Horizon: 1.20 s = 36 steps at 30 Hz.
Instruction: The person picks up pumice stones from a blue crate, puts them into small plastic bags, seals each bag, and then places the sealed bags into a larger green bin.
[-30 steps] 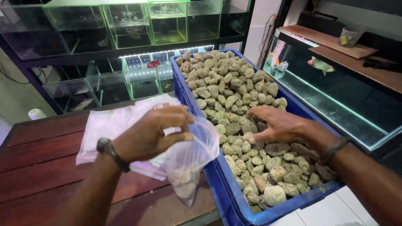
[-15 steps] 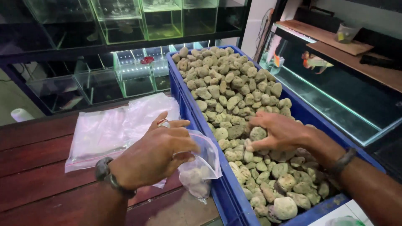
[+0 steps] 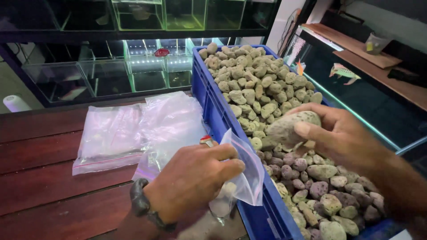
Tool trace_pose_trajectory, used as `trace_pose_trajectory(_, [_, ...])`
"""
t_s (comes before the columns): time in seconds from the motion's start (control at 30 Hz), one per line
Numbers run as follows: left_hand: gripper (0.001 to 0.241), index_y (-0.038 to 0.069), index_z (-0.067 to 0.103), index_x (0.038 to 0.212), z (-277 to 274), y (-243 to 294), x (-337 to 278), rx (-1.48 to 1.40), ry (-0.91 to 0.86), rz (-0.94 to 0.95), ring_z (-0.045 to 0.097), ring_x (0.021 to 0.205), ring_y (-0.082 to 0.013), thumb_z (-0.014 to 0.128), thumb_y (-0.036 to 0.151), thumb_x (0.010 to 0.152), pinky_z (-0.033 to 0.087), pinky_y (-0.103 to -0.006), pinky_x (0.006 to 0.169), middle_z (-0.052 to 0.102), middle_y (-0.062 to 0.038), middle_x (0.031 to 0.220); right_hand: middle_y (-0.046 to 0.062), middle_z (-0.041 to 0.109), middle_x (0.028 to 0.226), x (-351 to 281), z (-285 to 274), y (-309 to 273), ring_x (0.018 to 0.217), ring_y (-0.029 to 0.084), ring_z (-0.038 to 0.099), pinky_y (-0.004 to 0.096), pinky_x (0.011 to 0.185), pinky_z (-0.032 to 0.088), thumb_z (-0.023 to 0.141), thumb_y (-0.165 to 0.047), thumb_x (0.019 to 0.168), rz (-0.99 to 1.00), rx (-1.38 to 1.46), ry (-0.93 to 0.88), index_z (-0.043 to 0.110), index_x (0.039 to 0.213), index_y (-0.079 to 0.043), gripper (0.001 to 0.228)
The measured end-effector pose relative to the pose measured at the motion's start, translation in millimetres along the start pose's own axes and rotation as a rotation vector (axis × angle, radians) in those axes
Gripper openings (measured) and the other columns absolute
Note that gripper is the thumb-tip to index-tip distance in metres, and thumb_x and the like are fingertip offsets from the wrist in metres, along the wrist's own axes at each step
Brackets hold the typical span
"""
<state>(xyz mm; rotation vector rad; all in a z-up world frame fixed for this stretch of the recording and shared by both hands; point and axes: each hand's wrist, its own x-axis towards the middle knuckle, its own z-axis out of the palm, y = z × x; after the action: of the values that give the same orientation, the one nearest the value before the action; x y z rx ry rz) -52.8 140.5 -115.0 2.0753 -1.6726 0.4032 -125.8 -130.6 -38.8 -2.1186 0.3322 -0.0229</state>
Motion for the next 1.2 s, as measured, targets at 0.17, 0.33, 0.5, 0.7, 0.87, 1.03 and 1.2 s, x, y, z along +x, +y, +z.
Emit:
trace_pose_trajectory(0.17, [0.012,0.015,0.065,0.091,-10,-1,-4,-0.063,-0.054,0.007,0.064,0.063,-0.0334,0.061,0.005,0.088,0.049,-0.0502,0.051,0.063,-0.005,0.091,0.029,0.071,0.104,0,55,-25,0.08,0.036,0.077,0.036,0.046,0.062,0.054,-0.023,0.099,-0.042,0.372,-0.306,0.065,0.114,0.01,0.038])
trace_pose_trajectory(0.33, [0.017,0.016,0.064,0.081,-12,-6,-13,-0.058,-0.091,0.029,0.062,0.061,-0.0277,0.056,0.008,0.094,0.05,-0.0455,0.055,0.056,-0.002,0.082,0.025,0.08,0.095,0,70,-69,0.074,0.033,0.077,0.039,0.052,0.063,0.061,-0.02,0.098,0.3,-0.175,-0.373,0.07,0.109,0.002,0.026])
trace_pose_trajectory(0.5, [0.011,0.015,0.069,0.087,-17,-1,-14,-0.021,-0.121,0.007,0.064,0.063,-0.0317,0.061,0.01,0.091,0.049,-0.0517,0.049,0.058,-0.004,0.086,-0.002,0.068,0.084,6,94,-100,0.062,0.012,0.058,0.023,0.053,0.048,0.068,-0.04,0.1,0.226,-1.016,-0.56,0.068,0.106,-0.02,0.02])
trace_pose_trajectory(0.7, [0.016,0.01,0.07,0.088,0,-22,-15,-0.002,0.006,0.075,0.061,0.064,-0.0302,0.062,-0.003,0.085,0.05,-0.0483,0.053,0.057,-0.007,0.088,0.001,0.08,0.102,9,111,-85,0.077,0.014,0.075,0.026,0.068,0.064,0.066,-0.026,0.099,0.148,-0.984,-0.375,0.071,0.119,-0.022,0.021])
trace_pose_trajectory(0.87, [0.014,0.014,0.066,0.086,1,-24,-13,0.019,-0.038,0.047,0.063,0.065,-0.0327,0.061,0.001,0.084,0.048,-0.0508,0.053,0.058,-0.005,0.084,-0.007,0.084,0.096,9,59,-57,0.077,0.009,0.078,0.026,0.069,0.062,0.071,-0.036,0.09,-0.125,-0.89,-0.22,0.081,0.105,-0.023,0.022])
trace_pose_trajectory(1.03, [0.018,0.011,0.06,0.089,1,-21,-9,-0.043,-0.061,0.056,0.061,0.064,-0.0345,0.055,-0.005,0.083,0.047,-0.0515,0.05,0.058,-0.008,0.092,-0.005,0.083,0.105,21,-6,20,0.09,0.01,0.081,0.026,0.079,0.067,0.061,-0.034,0.095,-0.011,-0.995,-0.168,0.077,0.106,-0.025,0.021])
trace_pose_trajectory(1.2, [0.025,0.009,0.056,0.092,7,-19,-7,-0.008,-0.048,0.037,0.057,0.057,-0.0339,0.057,-0.012,0.078,0.047,-0.0505,0.044,0.055,-0.008,0.097,-0.007,0.03,0.163,16,-18,85,0.156,0.027,0.019,0.059,0.123,0.034,0.072,-0.071,0.084,0.138,-1.258,-0.4,0.034,0.155,-0.046,0.084])
